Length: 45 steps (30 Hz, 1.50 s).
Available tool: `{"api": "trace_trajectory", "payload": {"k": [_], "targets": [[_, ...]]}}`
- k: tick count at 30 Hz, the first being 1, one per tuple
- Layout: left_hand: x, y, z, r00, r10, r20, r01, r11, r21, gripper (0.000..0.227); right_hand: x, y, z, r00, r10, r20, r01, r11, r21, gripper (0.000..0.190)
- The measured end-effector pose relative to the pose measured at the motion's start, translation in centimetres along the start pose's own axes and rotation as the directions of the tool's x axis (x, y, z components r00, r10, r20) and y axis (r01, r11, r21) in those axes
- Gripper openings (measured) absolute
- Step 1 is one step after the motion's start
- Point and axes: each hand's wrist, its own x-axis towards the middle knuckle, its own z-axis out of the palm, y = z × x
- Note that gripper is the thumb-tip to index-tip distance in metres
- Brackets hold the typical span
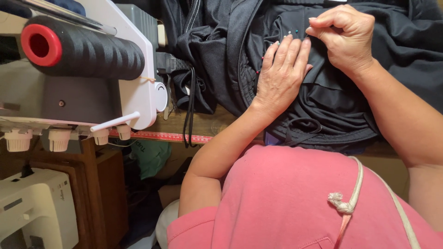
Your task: Pinning a piece of fabric onto a garment to secure it before sewing.
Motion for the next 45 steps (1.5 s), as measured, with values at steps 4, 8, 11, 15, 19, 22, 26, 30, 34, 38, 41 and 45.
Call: {"api": "trace_trajectory", "payload": {"k": [4, 8, 11, 15, 19, 22, 26, 30, 34, 38, 41, 45], "targets": [[0.0, 0.1, -0.1, 1.0, -0.005, 0.001, 0.005, 1.0, 0.024, 0.042, 0.1, -0.3, -0.1, 0.999, 0.036, 0.014, -0.036, 0.999, 0.015, 0.023], [-0.1, 0.4, -0.2, 0.998, 0.027, 0.054, -0.034, 0.992, 0.123, 0.044, 0.7, 0.0, -0.9, 0.987, 0.109, 0.123, -0.11, 0.994, 0.005, 0.017], [0.1, 0.4, -0.6, 0.997, 0.036, 0.074, -0.046, 0.989, 0.141, 0.05, 1.8, -0.9, -1.4, 0.947, 0.228, 0.227, -0.256, 0.961, 0.102, 0.012], [0.3, 0.8, -0.8, 0.993, 0.048, 0.106, -0.07, 0.976, 0.206, 0.051, 2.4, -0.3, -1.6, 0.903, 0.341, 0.262, -0.375, 0.922, 0.093, 0.009], [0.4, 0.8, -0.7, 0.989, 0.067, 0.128, -0.094, 0.971, 0.219, 0.05, 2.7, -0.5, -1.6, 0.89, 0.337, 0.306, -0.362, 0.932, 0.027, 0.007], [0.5, 0.8, -0.7, 0.99, 0.075, 0.122, -0.101, 0.969, 0.224, 0.048, 2.7, 0.0, -1.7, 0.881, 0.338, 0.332, -0.363, 0.931, 0.017, 0.009], [0.4, 0.8, -0.8, 0.988, 0.078, 0.13, -0.107, 0.966, 0.237, 0.05, 3.6, 0.1, -2.1, 0.761, 0.511, 0.4, -0.491, 0.856, -0.159, 0.009], [0.1, 0.7, -0.8, 0.989, 0.087, 0.12, -0.112, 0.968, 0.223, 0.051, 5.7, 2.7, -2.6, 0.547, 0.624, 0.559, -0.571, 0.766, -0.296, 0.006], [-0.1, 0.5, -0.8, 0.991, 0.098, 0.092, -0.114, 0.975, 0.192, 0.05, 7.8, 4.1, -2.6, 0.557, 0.383, 0.737, -0.19, 0.922, -0.336, 0.011], [-0.1, 0.7, -1.0, 0.992, 0.091, 0.087, -0.104, 0.982, 0.159, 0.046, 9.8, 2.5, -2.3, 0.513, 0.157, 0.844, 0.214, 0.929, -0.303, 0.013], [0.1, 0.7, -1.0, 0.993, 0.089, 0.072, -0.099, 0.982, 0.162, 0.045, 10.2, 2.3, -2.4, 0.525, 0.086, 0.847, 0.34, 0.891, -0.302, 0.009], [0.4, 0.6, -1.4, 0.995, 0.082, 0.062, -0.092, 0.977, 0.192, 0.04, 9.8, 2.7, -2.2, 0.544, -0.033, 0.838, 0.357, 0.914, -0.195, 0.008]]}}
